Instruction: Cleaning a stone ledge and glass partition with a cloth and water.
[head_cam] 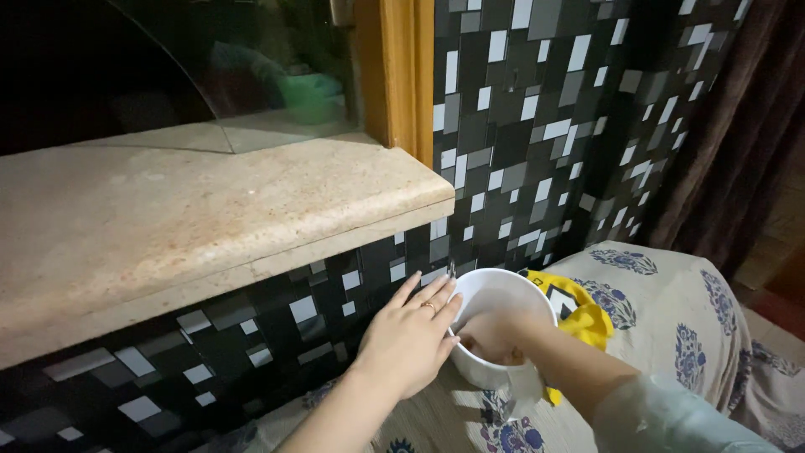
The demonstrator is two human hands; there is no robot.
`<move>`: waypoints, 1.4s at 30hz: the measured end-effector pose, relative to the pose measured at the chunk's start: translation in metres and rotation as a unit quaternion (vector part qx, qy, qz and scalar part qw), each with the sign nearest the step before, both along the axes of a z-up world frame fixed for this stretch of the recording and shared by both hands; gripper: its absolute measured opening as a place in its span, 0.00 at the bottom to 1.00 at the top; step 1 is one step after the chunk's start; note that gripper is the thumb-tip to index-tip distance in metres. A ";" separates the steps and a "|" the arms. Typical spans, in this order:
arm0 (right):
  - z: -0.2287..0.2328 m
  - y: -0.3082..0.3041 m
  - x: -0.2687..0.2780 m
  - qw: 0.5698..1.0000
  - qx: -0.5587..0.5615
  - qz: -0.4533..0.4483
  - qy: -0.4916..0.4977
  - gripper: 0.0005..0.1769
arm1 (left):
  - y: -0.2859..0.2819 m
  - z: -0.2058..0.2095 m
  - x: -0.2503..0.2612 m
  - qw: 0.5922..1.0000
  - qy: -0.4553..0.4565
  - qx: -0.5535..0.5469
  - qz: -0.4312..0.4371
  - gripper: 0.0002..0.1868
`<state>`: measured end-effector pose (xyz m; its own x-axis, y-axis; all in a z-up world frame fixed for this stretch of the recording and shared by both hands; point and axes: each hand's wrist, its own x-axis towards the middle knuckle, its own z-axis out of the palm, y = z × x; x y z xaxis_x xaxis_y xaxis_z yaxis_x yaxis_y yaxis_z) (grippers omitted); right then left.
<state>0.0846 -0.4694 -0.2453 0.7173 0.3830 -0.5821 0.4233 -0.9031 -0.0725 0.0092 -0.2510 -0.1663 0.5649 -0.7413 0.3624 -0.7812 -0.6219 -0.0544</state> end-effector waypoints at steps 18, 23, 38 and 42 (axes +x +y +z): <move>-0.004 -0.009 0.008 0.997 -0.004 0.080 0.002 0.21 | -0.003 -0.030 0.010 0.995 0.083 -0.042 0.039 0.32; 0.021 -0.003 0.001 0.984 -0.052 0.151 -0.073 0.16 | -0.003 -0.029 0.011 0.994 0.090 -0.054 0.037 0.31; -0.018 -0.021 0.024 0.992 -0.048 0.116 0.022 0.25 | -0.003 -0.031 0.013 0.993 0.103 -0.045 0.048 0.32; 0.008 -0.006 0.009 0.994 -0.047 -0.086 0.039 0.28 | -0.005 -0.028 0.013 0.990 0.118 -0.051 0.053 0.32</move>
